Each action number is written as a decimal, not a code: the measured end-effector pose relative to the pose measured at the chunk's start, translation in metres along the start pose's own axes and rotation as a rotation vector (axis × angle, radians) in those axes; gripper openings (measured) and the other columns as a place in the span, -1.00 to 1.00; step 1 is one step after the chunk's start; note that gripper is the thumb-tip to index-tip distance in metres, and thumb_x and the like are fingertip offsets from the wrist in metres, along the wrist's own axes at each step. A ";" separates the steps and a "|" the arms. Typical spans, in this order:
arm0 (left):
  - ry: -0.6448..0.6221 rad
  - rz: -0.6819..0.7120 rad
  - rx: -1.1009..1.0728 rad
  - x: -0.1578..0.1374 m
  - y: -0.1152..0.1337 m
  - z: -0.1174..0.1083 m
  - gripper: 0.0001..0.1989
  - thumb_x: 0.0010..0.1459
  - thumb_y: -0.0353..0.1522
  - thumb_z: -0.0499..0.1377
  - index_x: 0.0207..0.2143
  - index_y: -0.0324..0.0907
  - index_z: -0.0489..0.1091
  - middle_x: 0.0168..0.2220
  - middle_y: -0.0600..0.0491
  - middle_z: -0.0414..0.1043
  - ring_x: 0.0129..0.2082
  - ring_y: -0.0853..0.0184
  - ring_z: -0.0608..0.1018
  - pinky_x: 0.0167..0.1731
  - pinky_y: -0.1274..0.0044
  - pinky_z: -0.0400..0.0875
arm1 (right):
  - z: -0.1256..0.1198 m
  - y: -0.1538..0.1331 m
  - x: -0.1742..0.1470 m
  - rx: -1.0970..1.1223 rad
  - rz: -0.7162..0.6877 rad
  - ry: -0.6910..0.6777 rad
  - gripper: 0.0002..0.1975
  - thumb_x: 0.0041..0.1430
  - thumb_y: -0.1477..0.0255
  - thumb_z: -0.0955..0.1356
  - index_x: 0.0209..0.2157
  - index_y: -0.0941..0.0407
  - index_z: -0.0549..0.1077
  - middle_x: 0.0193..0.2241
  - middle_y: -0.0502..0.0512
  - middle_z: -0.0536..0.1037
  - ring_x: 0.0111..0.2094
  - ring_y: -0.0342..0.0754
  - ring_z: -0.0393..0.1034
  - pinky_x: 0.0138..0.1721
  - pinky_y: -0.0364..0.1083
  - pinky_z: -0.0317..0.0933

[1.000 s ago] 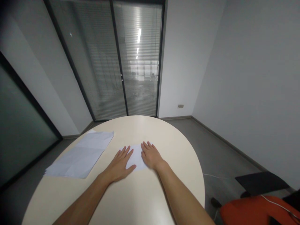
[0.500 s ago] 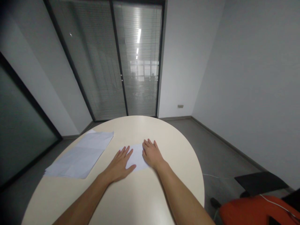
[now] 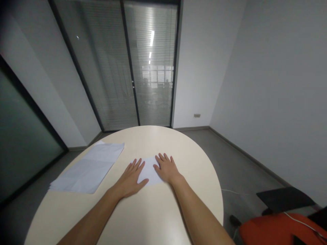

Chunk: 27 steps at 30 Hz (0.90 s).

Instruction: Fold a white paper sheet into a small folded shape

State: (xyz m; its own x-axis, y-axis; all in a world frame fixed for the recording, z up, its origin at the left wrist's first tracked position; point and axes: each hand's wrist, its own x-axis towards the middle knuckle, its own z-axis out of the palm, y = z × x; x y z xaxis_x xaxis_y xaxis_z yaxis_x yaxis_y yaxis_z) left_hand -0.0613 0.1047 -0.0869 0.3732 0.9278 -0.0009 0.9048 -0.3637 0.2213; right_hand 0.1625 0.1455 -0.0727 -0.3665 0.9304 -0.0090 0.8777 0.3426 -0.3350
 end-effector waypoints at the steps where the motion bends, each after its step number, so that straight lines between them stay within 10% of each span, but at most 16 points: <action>1: 0.001 0.000 0.000 0.000 -0.001 0.000 -0.14 0.29 0.10 -0.06 0.43 -0.25 -0.05 0.48 -0.15 -0.24 0.46 -0.03 -0.20 0.40 0.13 -0.18 | 0.000 0.000 0.000 -0.007 0.030 0.006 -0.37 0.42 0.16 0.15 0.41 0.13 0.09 0.43 0.18 -0.01 0.45 0.24 -0.23 0.38 0.31 -0.32; 8: 0.011 0.010 -0.002 -0.003 -0.002 0.000 -0.14 0.29 0.10 -0.05 0.44 -0.25 -0.06 0.48 -0.16 -0.27 0.46 -0.02 -0.19 0.40 0.15 -0.19 | 0.001 0.001 0.003 -0.055 0.148 0.096 -0.38 0.40 0.20 0.18 0.38 0.19 0.14 0.42 0.25 0.04 0.43 0.30 -0.20 0.37 0.31 -0.30; 15: -0.003 0.002 -0.009 -0.002 0.000 -0.002 -0.17 0.29 0.08 -0.03 0.43 -0.19 -0.03 0.47 -0.16 -0.26 0.46 -0.04 -0.22 0.40 0.14 -0.18 | -0.002 0.002 0.000 0.026 -0.120 0.014 -0.34 0.41 0.14 0.15 0.42 0.13 0.05 0.44 0.21 -0.04 0.45 0.18 -0.23 0.39 0.28 -0.39; 27: -0.005 -0.003 -0.034 -0.004 -0.007 -0.008 -0.22 0.30 0.08 -0.04 0.43 -0.10 0.00 0.48 -0.10 -0.28 0.46 0.00 -0.21 0.39 0.13 -0.20 | -0.003 0.029 0.008 -0.022 0.189 0.159 -0.45 0.36 0.23 0.24 0.31 0.12 0.27 0.37 0.28 0.18 0.39 0.29 -0.04 0.32 0.38 -0.19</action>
State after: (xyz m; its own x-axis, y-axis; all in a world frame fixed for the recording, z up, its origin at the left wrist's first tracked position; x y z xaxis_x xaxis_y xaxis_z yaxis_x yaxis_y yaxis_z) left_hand -0.0705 0.1039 -0.0811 0.3720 0.9282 -0.0063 0.8984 -0.3583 0.2541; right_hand 0.1860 0.1631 -0.0795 -0.1435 0.9865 0.0792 0.9332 0.1615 -0.3209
